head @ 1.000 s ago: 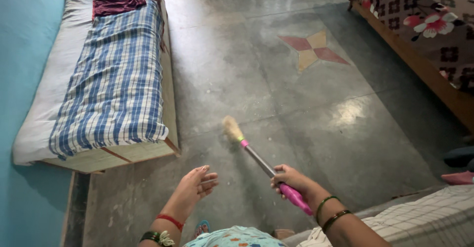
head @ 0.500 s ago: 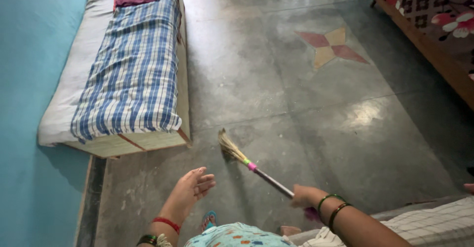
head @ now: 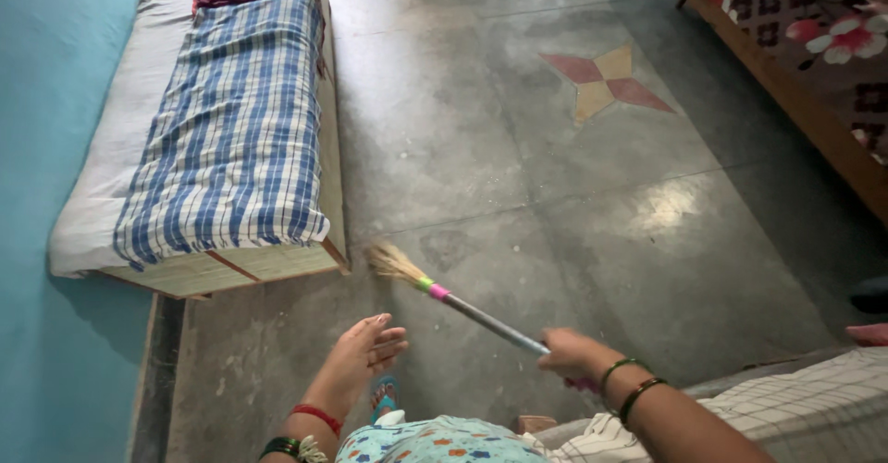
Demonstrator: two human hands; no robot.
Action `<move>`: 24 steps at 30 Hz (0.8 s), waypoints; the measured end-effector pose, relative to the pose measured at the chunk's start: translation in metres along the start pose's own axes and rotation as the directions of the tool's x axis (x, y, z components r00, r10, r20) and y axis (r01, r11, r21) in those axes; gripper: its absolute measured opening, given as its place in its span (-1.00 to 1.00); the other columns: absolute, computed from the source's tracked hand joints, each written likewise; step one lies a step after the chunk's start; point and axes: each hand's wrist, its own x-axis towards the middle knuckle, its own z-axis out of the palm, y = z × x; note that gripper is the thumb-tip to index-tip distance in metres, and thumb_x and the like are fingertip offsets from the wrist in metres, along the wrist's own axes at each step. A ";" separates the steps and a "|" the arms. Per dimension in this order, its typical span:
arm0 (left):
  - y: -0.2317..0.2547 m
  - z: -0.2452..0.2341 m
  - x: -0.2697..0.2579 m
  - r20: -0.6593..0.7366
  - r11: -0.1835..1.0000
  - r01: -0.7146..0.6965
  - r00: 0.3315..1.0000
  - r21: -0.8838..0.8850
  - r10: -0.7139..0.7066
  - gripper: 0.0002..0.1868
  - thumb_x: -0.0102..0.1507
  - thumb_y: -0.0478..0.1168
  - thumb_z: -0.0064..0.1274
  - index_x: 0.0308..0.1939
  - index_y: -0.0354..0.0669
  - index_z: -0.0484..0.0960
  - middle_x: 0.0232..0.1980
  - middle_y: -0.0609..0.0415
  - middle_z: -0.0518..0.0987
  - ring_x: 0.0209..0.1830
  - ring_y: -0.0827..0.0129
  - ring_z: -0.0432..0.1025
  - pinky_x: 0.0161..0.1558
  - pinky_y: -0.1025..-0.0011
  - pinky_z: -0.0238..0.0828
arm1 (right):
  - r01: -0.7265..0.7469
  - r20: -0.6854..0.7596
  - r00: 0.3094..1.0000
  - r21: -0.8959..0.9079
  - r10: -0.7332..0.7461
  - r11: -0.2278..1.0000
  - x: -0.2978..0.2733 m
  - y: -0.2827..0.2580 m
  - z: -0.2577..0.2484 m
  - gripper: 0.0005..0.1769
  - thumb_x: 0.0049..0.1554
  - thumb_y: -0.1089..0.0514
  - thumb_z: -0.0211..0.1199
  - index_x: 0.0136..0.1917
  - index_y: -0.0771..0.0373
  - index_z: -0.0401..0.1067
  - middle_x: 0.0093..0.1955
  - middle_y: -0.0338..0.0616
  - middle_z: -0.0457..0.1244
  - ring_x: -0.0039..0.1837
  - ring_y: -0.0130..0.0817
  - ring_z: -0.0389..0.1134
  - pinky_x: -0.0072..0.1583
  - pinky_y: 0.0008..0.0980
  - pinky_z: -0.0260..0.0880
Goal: The person sweeps the floor using a broom, moving dust and debris around the legs of furniture and along the edges of the room.
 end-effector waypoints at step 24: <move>0.133 -0.075 0.097 0.132 0.988 0.043 0.989 0.146 -0.063 -0.52 0.33 0.05 -0.03 0.22 -0.12 0.49 0.15 -0.08 0.65 0.15 0.16 0.57 0.17 0.25 0.46 | -0.133 -0.310 0.949 -0.232 0.056 0.964 0.044 -0.094 -0.004 -0.68 0.17 0.05 0.22 0.13 0.22 0.33 0.02 0.00 0.39 0.06 -0.05 0.48 0.14 -0.07 0.48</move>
